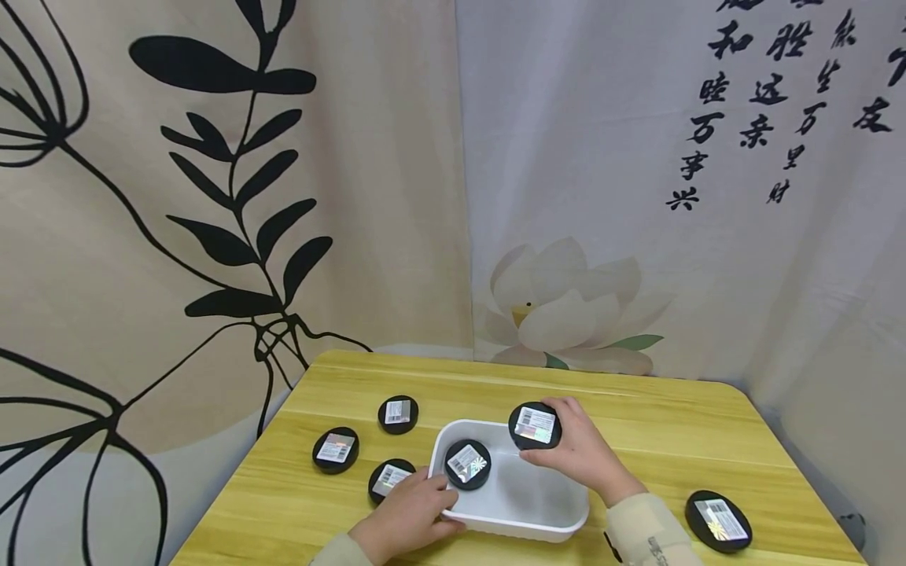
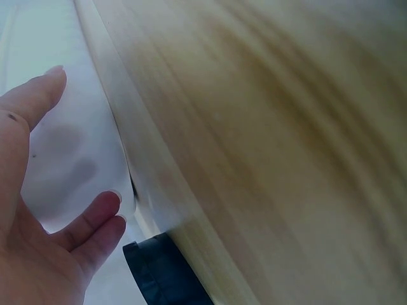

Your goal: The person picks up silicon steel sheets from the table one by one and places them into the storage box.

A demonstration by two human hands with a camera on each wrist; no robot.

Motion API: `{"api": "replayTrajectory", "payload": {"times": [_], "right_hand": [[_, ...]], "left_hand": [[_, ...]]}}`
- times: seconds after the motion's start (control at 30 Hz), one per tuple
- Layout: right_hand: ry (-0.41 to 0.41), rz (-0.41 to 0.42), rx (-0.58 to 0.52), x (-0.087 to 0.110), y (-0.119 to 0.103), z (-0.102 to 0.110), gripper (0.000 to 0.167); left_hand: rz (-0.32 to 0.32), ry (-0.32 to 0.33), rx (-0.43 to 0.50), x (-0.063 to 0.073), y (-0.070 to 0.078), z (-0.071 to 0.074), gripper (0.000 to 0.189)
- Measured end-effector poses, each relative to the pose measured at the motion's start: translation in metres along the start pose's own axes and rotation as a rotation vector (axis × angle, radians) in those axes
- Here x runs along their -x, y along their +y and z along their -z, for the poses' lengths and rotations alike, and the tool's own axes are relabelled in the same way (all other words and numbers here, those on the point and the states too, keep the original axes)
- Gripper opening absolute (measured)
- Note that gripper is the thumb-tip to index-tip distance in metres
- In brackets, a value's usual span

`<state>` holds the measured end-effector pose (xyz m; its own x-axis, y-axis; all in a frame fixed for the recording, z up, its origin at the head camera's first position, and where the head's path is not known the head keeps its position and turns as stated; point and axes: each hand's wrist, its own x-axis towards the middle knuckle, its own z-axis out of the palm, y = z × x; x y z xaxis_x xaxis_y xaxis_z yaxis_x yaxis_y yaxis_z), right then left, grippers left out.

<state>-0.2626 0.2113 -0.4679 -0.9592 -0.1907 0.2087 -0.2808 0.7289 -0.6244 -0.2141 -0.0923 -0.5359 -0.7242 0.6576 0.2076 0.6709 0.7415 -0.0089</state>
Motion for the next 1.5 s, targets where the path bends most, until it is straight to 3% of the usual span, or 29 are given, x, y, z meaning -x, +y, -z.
{"api": "replayTrajectory", "payload": {"times": [0.27,1.5], "right_hand": [[-0.016,-0.013,-0.007,-0.005,-0.006,0.0,0.095],[-0.073,0.042,-0.022,-0.021,-0.023,-0.015,0.091]], "left_hand": [[0.024,-0.041,0.037,0.001,0.0,0.002,0.036],[0.024,-0.048,0.016,-0.001,0.0,0.002,0.035]]}}
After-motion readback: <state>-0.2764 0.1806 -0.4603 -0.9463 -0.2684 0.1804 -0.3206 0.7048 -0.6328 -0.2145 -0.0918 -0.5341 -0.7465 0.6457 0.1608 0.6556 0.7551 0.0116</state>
